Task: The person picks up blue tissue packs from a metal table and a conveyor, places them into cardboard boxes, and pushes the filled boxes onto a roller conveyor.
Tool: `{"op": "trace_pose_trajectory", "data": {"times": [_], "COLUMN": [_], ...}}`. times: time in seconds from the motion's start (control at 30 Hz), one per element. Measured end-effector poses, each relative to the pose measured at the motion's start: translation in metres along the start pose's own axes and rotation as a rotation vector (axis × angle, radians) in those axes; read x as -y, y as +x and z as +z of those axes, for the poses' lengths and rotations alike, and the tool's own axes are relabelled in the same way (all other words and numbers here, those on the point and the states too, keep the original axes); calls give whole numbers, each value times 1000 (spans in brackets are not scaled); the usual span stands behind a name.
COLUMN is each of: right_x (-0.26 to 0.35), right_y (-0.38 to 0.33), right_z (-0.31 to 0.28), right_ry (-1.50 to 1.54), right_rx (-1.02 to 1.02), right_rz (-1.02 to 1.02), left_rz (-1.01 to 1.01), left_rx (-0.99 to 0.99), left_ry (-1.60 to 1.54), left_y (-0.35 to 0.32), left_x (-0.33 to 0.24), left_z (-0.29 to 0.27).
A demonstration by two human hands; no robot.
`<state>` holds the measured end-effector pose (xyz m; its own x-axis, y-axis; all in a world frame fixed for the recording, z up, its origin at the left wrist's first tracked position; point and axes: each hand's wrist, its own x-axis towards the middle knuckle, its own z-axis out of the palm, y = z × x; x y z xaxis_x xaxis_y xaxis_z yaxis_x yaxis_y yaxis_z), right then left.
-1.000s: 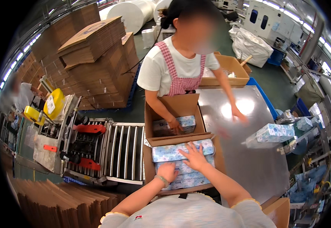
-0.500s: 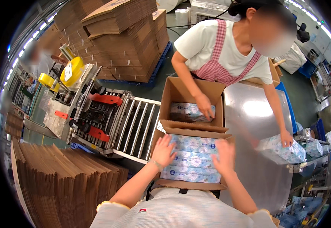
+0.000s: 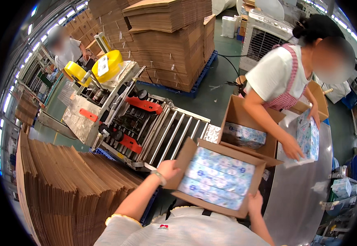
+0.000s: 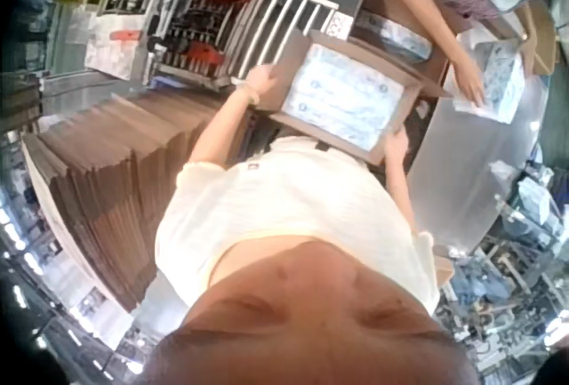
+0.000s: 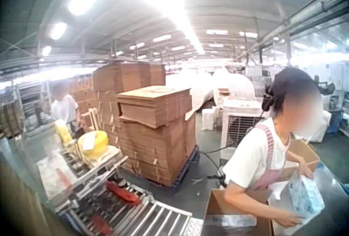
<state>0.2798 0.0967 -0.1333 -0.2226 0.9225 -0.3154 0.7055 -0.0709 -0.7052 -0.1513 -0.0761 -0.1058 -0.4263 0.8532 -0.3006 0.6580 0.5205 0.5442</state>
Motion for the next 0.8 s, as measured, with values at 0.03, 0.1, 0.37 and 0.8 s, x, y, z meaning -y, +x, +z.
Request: {"op": "trace_pose_trajectory", "data": {"times": [0.03,0.1,0.37,0.8], "right_x": [-11,35,158,123], "right_y": [-1,-23,-2,48], "right_z": [28,80,218,222], "right_ry": [181,316,-767,-477], "right_rx": [14,132,463,90], "right_rz": [-1,93,-802,-940], "left_rz": [-26,-120,280,379], "left_rx": [2,-21,856,-514], "left_ry": [104,114,240,421], "left_y": [-1,-1,-34,86], "left_x": [1,48,111,-6], "left_z": [-35,-67,-79,-95]}}
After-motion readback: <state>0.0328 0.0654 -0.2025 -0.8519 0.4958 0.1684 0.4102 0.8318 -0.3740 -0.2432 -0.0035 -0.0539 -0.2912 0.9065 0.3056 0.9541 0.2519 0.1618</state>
